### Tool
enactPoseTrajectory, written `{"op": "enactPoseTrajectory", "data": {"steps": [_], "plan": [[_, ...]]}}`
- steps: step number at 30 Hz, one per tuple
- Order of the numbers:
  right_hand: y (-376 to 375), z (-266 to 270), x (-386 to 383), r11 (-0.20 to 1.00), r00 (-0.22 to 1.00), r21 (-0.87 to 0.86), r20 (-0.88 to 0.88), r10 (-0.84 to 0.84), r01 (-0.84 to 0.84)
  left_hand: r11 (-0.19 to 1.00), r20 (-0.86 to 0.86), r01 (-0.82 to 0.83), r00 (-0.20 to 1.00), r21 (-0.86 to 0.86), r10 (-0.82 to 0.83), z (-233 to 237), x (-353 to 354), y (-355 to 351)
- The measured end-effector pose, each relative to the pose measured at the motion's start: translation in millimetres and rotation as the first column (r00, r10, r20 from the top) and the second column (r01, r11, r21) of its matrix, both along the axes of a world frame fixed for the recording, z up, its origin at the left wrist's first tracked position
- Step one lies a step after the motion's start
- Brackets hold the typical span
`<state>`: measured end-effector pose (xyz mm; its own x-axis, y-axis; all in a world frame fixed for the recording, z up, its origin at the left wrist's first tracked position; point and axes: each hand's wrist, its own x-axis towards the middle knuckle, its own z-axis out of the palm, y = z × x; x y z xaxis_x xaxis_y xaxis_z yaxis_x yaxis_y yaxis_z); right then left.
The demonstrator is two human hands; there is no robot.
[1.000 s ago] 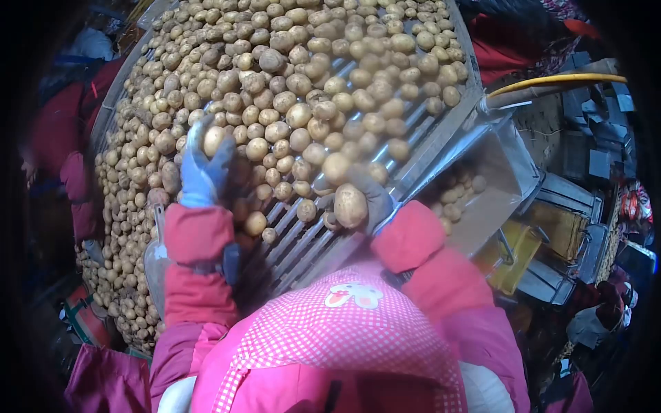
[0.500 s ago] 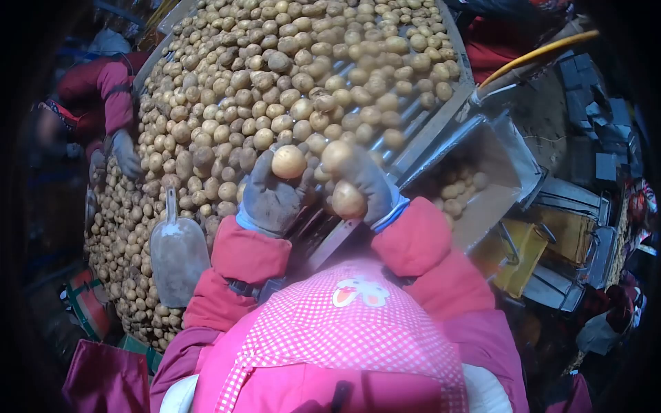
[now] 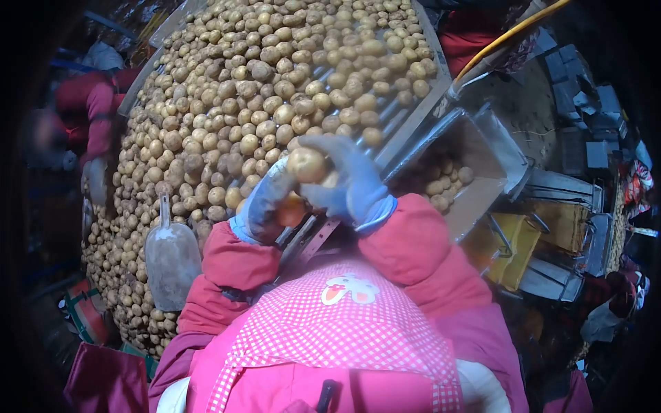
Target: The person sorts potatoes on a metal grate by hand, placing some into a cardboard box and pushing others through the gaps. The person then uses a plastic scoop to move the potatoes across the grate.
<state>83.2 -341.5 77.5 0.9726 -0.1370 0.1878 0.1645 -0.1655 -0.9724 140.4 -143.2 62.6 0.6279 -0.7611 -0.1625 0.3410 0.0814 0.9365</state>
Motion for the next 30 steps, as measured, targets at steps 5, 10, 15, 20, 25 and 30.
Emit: {"op": "enactPoseTrajectory", "data": {"steps": [5, 10, 15, 20, 25, 30], "plan": [[-15, -2, -8, 0.427, 0.938, 0.867, -0.329, 0.107, 0.255, 0.952, 0.114, -0.227, 0.972, 0.206, 0.207, -11, -17, -22], [-39, -28, -27, 0.101, 0.969, 0.974, -0.215, 0.125, 0.204, 0.922, 0.648, -0.240, 0.761, 0.303, -0.015, -25, -21, -34], [-54, -42, -47, 0.131, 0.978, 0.970, -0.207, 0.022, 0.203, 0.971, -0.040, -0.227, 0.972, 0.077, 0.231, 3, -29, -53], [-79, -75, -66, -0.026, 0.992, 0.993, -0.118, -0.049, 0.116, 0.976, -0.405, -0.206, 0.900, -0.072, 0.160, -6, -33, -69], [-133, -74, -126, 0.021, 0.966, 0.978, -0.203, -0.161, 0.209, 0.993, -0.260, 0.023, 0.966, 0.113, 0.007, -4, -25, -64], [-189, -78, -231, 0.522, 0.500, -0.052, -0.219, -0.838, 0.851, 0.999, -0.057, -0.041, 0.998, 0.021, 0.042, -10, -36, -72]]}}
